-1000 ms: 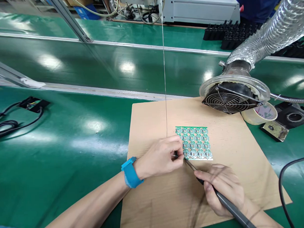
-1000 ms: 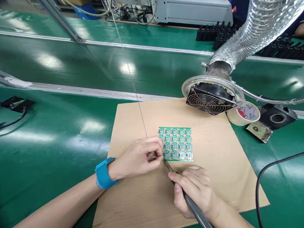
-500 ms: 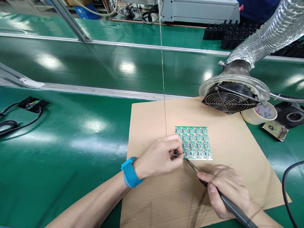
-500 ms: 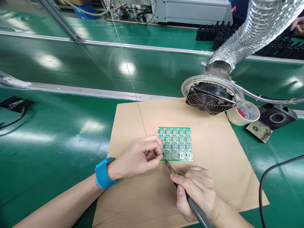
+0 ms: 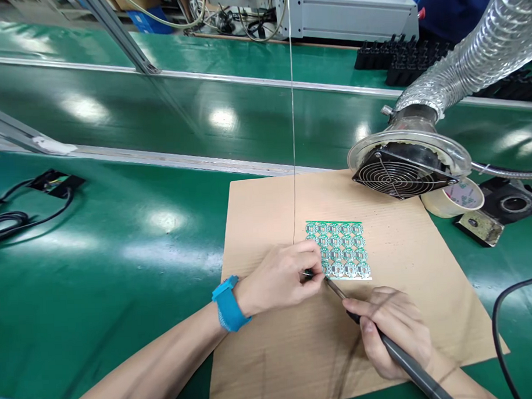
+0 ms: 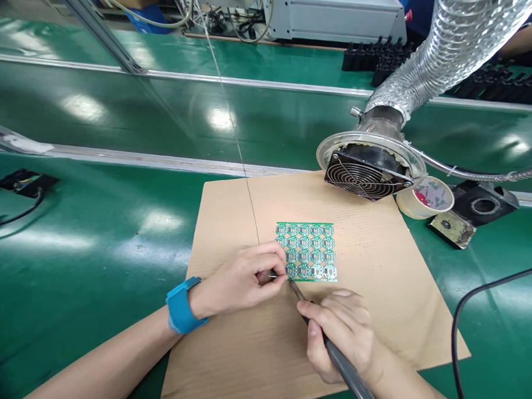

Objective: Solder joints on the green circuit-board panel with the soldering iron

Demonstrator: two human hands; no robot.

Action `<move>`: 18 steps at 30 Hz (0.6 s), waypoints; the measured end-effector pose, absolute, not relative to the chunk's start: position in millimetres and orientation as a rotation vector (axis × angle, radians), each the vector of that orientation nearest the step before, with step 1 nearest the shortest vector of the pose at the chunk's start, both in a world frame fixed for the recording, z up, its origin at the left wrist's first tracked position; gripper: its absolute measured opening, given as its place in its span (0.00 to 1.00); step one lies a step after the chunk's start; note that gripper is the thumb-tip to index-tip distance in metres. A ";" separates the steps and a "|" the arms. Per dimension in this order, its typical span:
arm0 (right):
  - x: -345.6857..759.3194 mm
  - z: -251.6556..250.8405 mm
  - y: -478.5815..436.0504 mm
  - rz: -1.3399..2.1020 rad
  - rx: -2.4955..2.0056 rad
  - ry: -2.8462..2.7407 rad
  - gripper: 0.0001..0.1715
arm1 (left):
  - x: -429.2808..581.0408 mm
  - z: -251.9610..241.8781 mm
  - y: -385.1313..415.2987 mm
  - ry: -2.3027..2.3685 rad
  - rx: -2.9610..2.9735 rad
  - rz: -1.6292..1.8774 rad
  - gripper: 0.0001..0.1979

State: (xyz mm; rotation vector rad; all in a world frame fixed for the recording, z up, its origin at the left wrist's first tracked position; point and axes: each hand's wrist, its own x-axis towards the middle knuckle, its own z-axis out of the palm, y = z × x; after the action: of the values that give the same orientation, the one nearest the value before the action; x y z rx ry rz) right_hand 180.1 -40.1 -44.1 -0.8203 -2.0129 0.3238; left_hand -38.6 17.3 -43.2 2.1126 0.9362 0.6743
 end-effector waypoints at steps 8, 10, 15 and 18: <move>181.6 -45.3 -39.6 0.330 -0.816 -2.034 0.16 | -38.8 -43.7 17.1 0.937 2.135 0.662 0.06; 181.5 -45.7 -39.8 0.334 -0.819 -2.046 0.16 | -38.9 -44.3 17.2 0.946 2.105 0.701 0.06; 181.0 -46.3 -40.6 0.326 -0.822 -2.040 0.15 | -39.0 -45.3 18.7 1.058 1.991 0.915 0.06; 182.2 -44.5 -40.9 0.322 -0.806 -2.018 0.15 | -38.6 -45.2 19.9 1.109 1.953 1.006 0.07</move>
State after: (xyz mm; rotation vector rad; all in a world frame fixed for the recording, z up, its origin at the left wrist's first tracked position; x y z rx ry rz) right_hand 182.2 -40.9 -44.5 -0.8064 -2.0181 0.3225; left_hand -38.6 19.9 -45.2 1.9527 1.1087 1.0064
